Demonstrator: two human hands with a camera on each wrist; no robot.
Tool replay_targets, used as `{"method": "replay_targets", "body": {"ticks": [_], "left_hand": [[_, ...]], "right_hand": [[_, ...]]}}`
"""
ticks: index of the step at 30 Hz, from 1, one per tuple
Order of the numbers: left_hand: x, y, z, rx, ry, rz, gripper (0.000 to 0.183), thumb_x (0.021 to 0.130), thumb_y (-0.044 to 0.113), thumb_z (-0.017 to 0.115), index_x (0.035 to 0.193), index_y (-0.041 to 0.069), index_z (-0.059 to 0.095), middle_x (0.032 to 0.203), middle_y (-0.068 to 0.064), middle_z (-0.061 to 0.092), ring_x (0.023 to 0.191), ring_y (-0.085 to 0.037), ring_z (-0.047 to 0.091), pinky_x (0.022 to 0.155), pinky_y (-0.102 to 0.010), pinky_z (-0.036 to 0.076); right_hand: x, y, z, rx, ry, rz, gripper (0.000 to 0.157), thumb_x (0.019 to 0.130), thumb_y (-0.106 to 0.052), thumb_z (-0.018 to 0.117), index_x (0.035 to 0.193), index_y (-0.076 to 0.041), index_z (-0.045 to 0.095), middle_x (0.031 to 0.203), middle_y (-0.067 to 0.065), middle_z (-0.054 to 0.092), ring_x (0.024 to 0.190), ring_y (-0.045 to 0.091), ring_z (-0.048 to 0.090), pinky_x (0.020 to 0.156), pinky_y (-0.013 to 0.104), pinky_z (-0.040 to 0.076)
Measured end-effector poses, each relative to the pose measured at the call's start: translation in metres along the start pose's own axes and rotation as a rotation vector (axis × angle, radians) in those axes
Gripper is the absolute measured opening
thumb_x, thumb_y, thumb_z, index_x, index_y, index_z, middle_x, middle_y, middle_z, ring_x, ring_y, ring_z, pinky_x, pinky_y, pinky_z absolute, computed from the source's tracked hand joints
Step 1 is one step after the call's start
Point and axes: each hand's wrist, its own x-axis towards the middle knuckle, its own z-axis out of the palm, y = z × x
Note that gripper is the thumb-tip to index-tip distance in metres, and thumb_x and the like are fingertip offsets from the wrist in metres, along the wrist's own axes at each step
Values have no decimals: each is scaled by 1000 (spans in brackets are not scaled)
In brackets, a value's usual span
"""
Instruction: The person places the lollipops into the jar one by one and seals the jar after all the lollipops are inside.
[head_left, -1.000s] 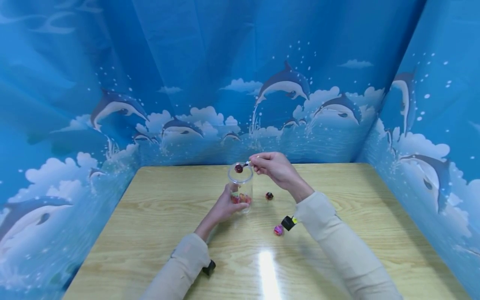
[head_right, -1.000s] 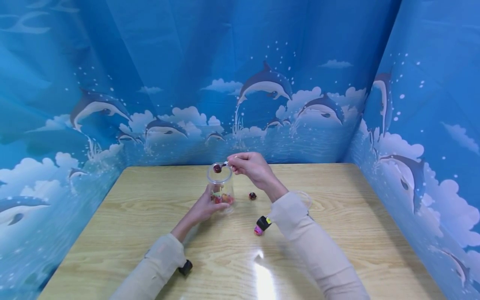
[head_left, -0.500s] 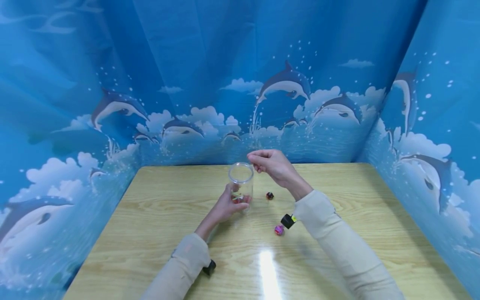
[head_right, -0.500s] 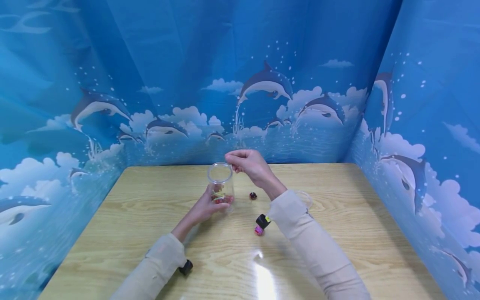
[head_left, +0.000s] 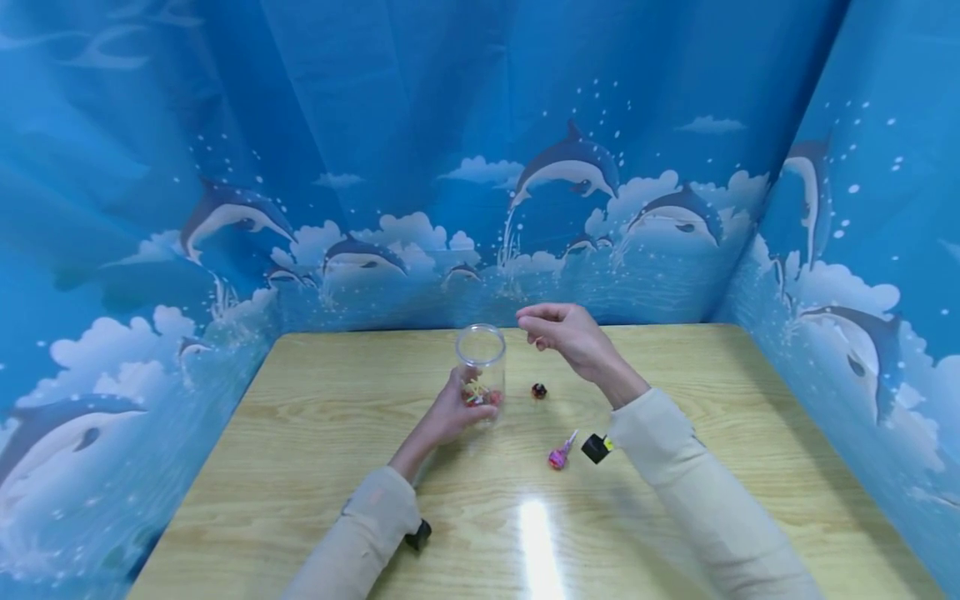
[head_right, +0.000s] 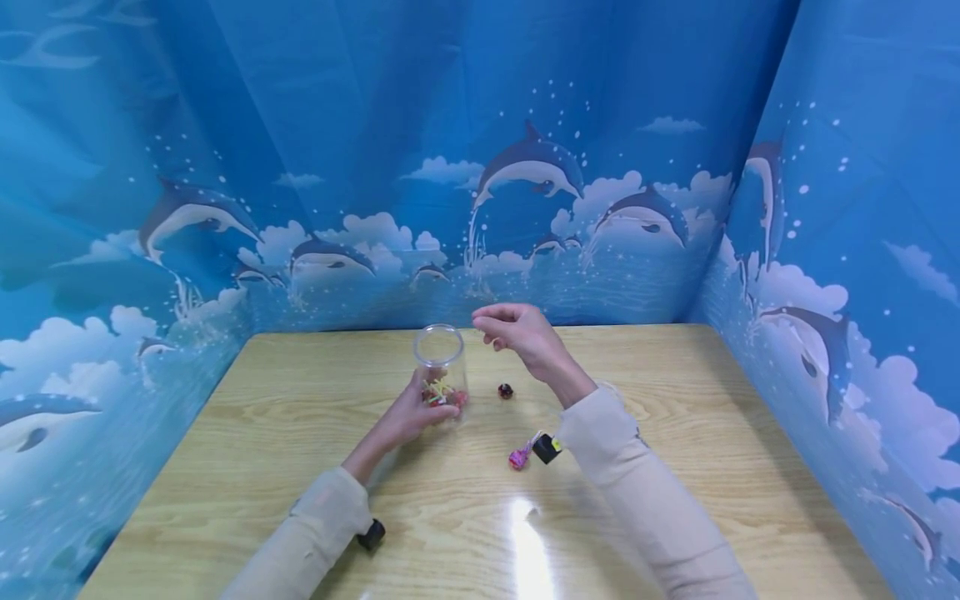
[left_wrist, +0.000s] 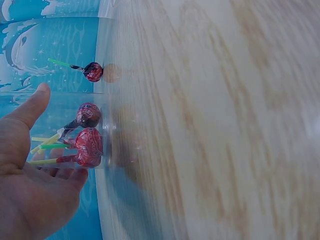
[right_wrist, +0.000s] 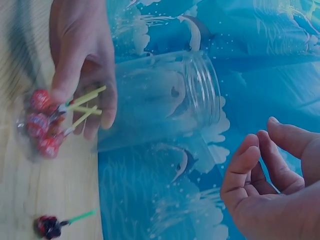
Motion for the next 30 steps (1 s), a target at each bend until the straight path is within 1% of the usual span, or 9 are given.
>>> {"method": "replay_targets", "body": {"ticks": [3, 5, 6, 10, 12, 13, 21, 27, 30], "left_hand": [[0, 0, 0, 5, 4, 8, 73, 82, -1, 84, 139, -6, 39, 140, -33, 49, 105, -36, 65, 90, -35, 57], [1, 0, 0, -1, 7, 13, 74, 81, -2, 84, 139, -6, 38, 140, -34, 49, 106, -38, 65, 92, -39, 57], [-1, 6, 0, -2, 10, 14, 73, 82, -3, 83, 139, -7, 38, 140, -34, 48, 107, -40, 64, 93, -42, 57], [-1, 7, 0, 28, 16, -3, 72, 82, 0, 84, 139, -6, 40, 140, -32, 49, 103, -38, 63, 92, -44, 56], [-1, 8, 0, 47, 13, -18, 72, 82, 2, 84, 138, -4, 40, 140, -31, 50, 102, -36, 62, 90, -42, 55], [1, 2, 0, 58, 12, -20, 72, 82, 3, 85, 139, -3, 41, 140, -30, 50, 101, -33, 61, 89, -40, 55], [2, 0, 0, 28, 15, -11, 73, 81, 0, 85, 139, -5, 40, 140, -32, 49, 104, -38, 62, 92, -45, 54], [1, 0, 0, 54, 9, -17, 73, 81, 0, 84, 139, -3, 39, 141, -30, 49, 102, -33, 61, 90, -40, 55], [1, 1, 1, 54, 10, -20, 73, 81, 1, 85, 139, -3, 40, 142, -30, 49, 101, -32, 61, 91, -41, 55]], "right_hand": [[-5, 6, -7, -1, 16, 25, 34, 102, -22, 68, 129, -2, 66, 104, 8, 66, 88, 19, 61, 75, 28, 55], [-9, 10, -13, -5, 20, 34, 35, 102, -22, 68, 130, -1, 65, 106, 8, 66, 90, 20, 61, 75, 28, 55], [-11, 12, -15, -6, 20, 38, 35, 102, -21, 68, 130, -1, 65, 106, 8, 66, 89, 20, 61, 75, 28, 55], [-19, 22, -27, -32, 22, 58, 38, 102, -22, 68, 132, 0, 64, 106, 7, 66, 88, 19, 61, 75, 28, 55], [-22, 27, -33, -47, 25, 70, 39, 102, -23, 68, 133, 0, 63, 106, 7, 66, 88, 17, 61, 76, 28, 55], [-24, 29, -36, -58, 28, 77, 40, 102, -23, 68, 134, 0, 63, 107, 6, 66, 88, 17, 61, 76, 28, 55], [-42, 52, -55, -95, 10, 75, 39, 101, -15, 69, 133, 6, 62, 106, 2, 68, 92, 18, 61, 77, 29, 55], [-53, 67, -64, -120, 3, 111, 41, 100, -15, 69, 133, 7, 61, 104, 2, 69, 91, 16, 62, 78, 31, 55], [-57, 76, -67, -123, 4, 132, 40, 100, -16, 70, 133, 6, 62, 105, 4, 69, 91, 16, 62, 80, 34, 55]]}}
